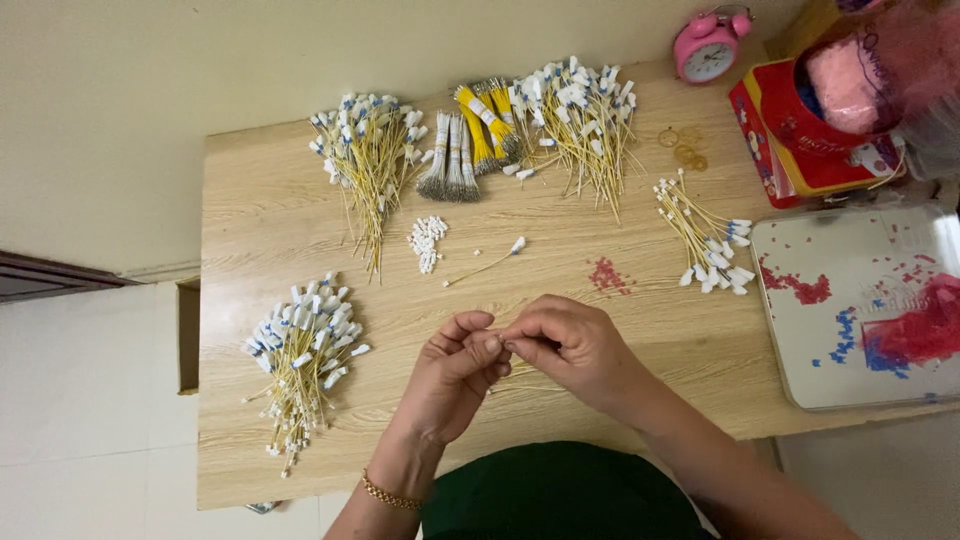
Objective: The recorder is manually assembling small white plastic caps onto the ends of thin yellow wires on a workbench.
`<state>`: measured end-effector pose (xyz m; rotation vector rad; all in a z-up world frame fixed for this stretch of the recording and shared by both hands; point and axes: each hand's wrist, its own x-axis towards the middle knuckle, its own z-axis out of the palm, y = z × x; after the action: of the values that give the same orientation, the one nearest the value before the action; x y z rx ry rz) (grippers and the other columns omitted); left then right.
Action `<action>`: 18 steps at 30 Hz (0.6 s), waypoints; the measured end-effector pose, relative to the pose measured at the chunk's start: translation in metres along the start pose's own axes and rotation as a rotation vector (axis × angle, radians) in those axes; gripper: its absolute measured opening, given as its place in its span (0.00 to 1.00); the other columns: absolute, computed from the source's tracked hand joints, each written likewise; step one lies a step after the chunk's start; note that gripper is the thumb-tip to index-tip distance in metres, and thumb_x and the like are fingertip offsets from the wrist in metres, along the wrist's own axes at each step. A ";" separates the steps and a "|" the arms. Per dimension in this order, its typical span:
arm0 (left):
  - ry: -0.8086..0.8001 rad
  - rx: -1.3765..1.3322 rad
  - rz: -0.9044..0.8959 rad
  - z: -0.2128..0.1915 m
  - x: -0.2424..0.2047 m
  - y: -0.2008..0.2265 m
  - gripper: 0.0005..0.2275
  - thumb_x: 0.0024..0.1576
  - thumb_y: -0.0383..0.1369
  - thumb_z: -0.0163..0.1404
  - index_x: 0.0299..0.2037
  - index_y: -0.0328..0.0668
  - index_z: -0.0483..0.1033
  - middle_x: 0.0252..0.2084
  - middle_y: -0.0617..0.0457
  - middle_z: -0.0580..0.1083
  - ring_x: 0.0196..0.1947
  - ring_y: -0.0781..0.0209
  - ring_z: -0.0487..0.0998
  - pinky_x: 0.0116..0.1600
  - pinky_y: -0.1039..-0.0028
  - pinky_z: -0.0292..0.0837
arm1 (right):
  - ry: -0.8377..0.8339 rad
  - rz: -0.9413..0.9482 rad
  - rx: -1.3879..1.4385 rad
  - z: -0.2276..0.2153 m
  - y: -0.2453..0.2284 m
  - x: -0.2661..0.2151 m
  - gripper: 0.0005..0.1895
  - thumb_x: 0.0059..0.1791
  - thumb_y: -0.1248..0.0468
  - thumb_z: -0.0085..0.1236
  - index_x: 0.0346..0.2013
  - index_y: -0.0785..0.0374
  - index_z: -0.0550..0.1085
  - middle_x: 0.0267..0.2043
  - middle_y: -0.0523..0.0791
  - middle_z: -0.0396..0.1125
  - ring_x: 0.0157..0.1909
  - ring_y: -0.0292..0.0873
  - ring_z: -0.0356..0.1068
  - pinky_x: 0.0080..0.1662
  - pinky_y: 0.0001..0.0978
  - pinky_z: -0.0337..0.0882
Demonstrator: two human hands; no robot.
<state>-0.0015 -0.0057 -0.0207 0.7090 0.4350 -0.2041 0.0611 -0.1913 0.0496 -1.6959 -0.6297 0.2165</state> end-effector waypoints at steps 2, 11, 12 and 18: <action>0.003 0.050 0.021 0.003 -0.002 0.003 0.13 0.55 0.18 0.56 0.49 0.36 0.76 0.40 0.39 0.82 0.36 0.53 0.85 0.40 0.71 0.82 | -0.022 -0.008 -0.015 -0.004 -0.009 0.002 0.02 0.48 0.72 0.62 0.33 0.64 0.80 0.29 0.47 0.72 0.30 0.41 0.71 0.33 0.33 0.72; -0.016 0.124 0.034 0.002 0.000 0.009 0.16 0.53 0.17 0.57 0.52 0.34 0.74 0.38 0.38 0.82 0.37 0.51 0.86 0.41 0.70 0.83 | -0.146 0.137 0.093 -0.007 0.008 0.005 0.01 0.47 0.71 0.63 0.33 0.64 0.81 0.27 0.46 0.72 0.30 0.37 0.68 0.35 0.32 0.70; -0.032 0.117 0.030 0.000 0.001 0.010 0.17 0.53 0.17 0.57 0.53 0.34 0.73 0.37 0.39 0.82 0.37 0.50 0.86 0.41 0.68 0.83 | -0.142 0.199 0.159 -0.005 0.015 0.003 0.02 0.47 0.71 0.64 0.34 0.66 0.80 0.27 0.45 0.71 0.32 0.36 0.67 0.35 0.32 0.70; -0.015 0.191 0.086 0.007 -0.002 0.016 0.17 0.52 0.17 0.59 0.52 0.34 0.74 0.35 0.42 0.82 0.35 0.53 0.85 0.41 0.71 0.83 | -0.048 0.381 0.193 0.004 0.012 -0.001 0.05 0.44 0.73 0.62 0.35 0.70 0.79 0.24 0.43 0.66 0.29 0.36 0.63 0.32 0.27 0.67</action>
<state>0.0037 0.0018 -0.0056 0.9110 0.3727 -0.1712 0.0613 -0.1896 0.0368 -1.6139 -0.3037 0.5722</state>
